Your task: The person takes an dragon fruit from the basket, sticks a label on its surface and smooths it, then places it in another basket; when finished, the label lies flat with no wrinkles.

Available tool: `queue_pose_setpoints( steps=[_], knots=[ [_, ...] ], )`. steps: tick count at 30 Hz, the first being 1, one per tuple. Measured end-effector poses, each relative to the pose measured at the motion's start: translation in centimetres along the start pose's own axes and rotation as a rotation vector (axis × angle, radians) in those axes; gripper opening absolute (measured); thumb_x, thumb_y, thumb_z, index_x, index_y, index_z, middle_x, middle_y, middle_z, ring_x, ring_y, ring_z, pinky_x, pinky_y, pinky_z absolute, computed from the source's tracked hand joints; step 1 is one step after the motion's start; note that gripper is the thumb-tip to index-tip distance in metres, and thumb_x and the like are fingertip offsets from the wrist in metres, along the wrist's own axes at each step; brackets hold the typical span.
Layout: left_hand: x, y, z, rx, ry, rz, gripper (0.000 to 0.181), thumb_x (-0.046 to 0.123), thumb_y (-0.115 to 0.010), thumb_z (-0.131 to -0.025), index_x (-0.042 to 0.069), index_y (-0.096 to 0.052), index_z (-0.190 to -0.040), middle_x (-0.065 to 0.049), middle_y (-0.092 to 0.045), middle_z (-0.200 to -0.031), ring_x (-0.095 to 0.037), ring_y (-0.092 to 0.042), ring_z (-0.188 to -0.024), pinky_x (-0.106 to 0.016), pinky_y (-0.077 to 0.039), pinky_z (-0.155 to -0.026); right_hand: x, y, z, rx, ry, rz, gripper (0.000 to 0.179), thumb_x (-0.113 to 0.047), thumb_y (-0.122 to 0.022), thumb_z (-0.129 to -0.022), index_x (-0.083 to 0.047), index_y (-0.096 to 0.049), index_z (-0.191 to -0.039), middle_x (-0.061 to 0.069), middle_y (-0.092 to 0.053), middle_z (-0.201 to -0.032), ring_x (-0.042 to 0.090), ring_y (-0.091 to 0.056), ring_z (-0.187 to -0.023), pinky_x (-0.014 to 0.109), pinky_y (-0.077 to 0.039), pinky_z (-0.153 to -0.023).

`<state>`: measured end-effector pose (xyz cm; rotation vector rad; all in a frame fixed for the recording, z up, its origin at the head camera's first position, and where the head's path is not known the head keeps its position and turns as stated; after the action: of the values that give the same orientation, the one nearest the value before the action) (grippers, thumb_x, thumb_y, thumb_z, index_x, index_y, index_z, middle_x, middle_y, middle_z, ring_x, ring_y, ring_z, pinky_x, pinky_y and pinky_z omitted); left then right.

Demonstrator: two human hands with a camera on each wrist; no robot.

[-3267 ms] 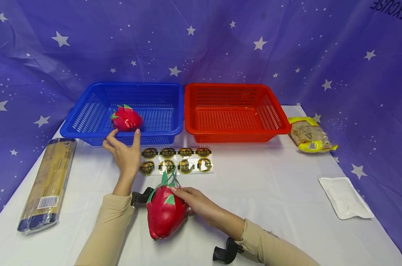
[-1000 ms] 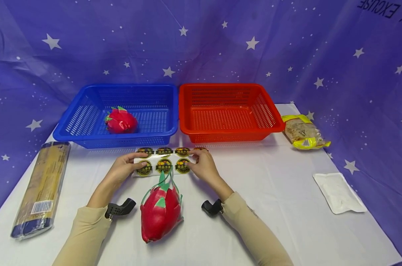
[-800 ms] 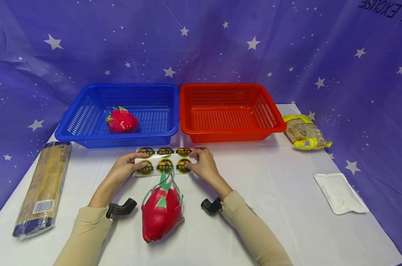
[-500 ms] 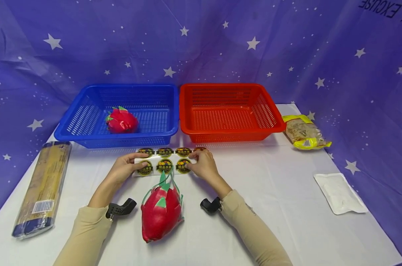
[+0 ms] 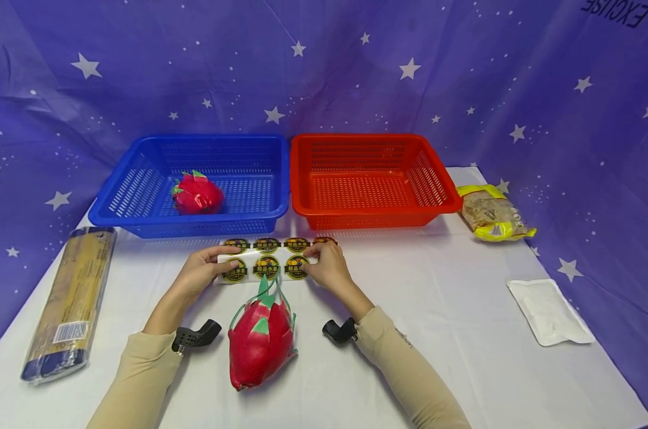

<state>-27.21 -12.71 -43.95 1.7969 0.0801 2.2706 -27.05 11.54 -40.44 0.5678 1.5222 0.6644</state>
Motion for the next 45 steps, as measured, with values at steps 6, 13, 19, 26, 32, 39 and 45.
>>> queue_pose_setpoints(
  steps=[6, 13, 19, 26, 32, 39, 45],
  knots=[
    [-0.09, 0.02, -0.02, 0.006, 0.013, -0.005, 0.039, 0.01, -0.066, -0.08, 0.005, -0.059, -0.118, 0.01, -0.054, -0.082, -0.009, -0.04, -0.087, -0.023, -0.034, -0.073, 0.32, -0.26, 0.05, -0.024, -0.026, -0.032, 0.019, -0.013, -0.074, -0.07, -0.009, -0.067, -0.088, 0.007, -0.061, -0.09, 0.018, -0.052, -0.08, 0.028, -0.039, -0.071],
    [-0.07, 0.0, -0.06, 0.006, 0.011, -0.004, 0.038, 0.01, -0.066, -0.08, 0.005, -0.059, -0.117, 0.011, -0.058, -0.082, -0.004, -0.046, -0.085, -0.019, -0.039, -0.073, 0.35, -0.47, 0.15, -0.043, -0.024, -0.062, 0.018, -0.012, -0.072, -0.072, -0.011, -0.065, -0.089, 0.005, -0.067, -0.086, 0.016, -0.056, -0.078, 0.026, -0.042, -0.068],
    [-0.15, 0.01, -0.01, 0.01, 0.021, -0.011, 0.038, 0.01, -0.066, -0.08, 0.006, -0.06, -0.117, 0.011, -0.06, -0.085, -0.004, -0.048, -0.088, -0.021, -0.037, -0.08, 0.17, -0.41, 0.13, -0.038, -0.005, -0.108, 0.022, -0.008, -0.072, -0.072, -0.007, -0.063, -0.092, 0.007, -0.066, -0.085, 0.016, -0.059, -0.075, 0.025, -0.047, -0.069],
    [-0.18, 0.04, 0.0, 0.011, 0.02, -0.01, 0.038, 0.01, -0.066, -0.079, 0.006, -0.06, -0.116, 0.007, -0.062, -0.083, -0.003, -0.051, -0.081, -0.021, -0.038, -0.078, 0.11, -0.26, 0.23, -0.021, 0.017, -0.13, 0.026, -0.006, -0.071, -0.072, -0.009, -0.062, -0.096, 0.008, -0.066, -0.083, 0.015, -0.059, -0.072, 0.024, -0.046, -0.066],
    [-0.11, -0.02, 0.09, 0.006, 0.01, 0.011, 0.038, 0.009, -0.066, -0.08, 0.004, -0.059, -0.117, 0.009, -0.063, -0.079, 0.0, -0.053, -0.074, -0.018, -0.041, -0.071, -0.01, -0.56, 0.19, -0.022, 0.051, -0.131, 0.027, -0.009, -0.071, -0.074, -0.012, -0.067, -0.101, 0.006, -0.066, -0.081, 0.013, -0.059, -0.07, 0.023, -0.046, -0.062],
    [-0.21, -0.05, 0.06, 0.004, 0.018, 0.006, 0.038, 0.011, -0.066, -0.08, 0.005, -0.059, -0.117, 0.009, -0.062, -0.078, 0.0, -0.054, -0.075, -0.019, -0.041, -0.073, -0.45, -0.67, 0.3, -0.009, 0.098, -0.112, 0.023, -0.012, -0.072, -0.075, -0.011, -0.071, -0.097, 0.006, -0.065, -0.079, 0.012, -0.057, -0.069, 0.02, -0.042, -0.057],
    [-0.16, 0.01, 0.08, 0.01, 0.022, -0.012, 0.038, 0.012, -0.066, -0.081, 0.006, -0.059, -0.117, 0.008, -0.059, -0.081, -0.004, -0.047, -0.083, -0.021, -0.037, -0.076, -0.51, -0.59, 0.3, 0.001, 0.107, -0.112, 0.019, -0.01, -0.069, -0.077, -0.013, -0.072, -0.095, 0.005, -0.067, -0.076, 0.01, -0.054, -0.064, 0.02, -0.04, -0.053]
  ],
)
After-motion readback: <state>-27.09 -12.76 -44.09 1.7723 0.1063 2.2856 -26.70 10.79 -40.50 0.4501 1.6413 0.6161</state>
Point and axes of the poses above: each hand's wrist, its own z-axis away from the middle knuckle, its own y-axis out of the back of the hand, x = y × z, the point moved 9 cm from there along -z, towards the middle knuckle
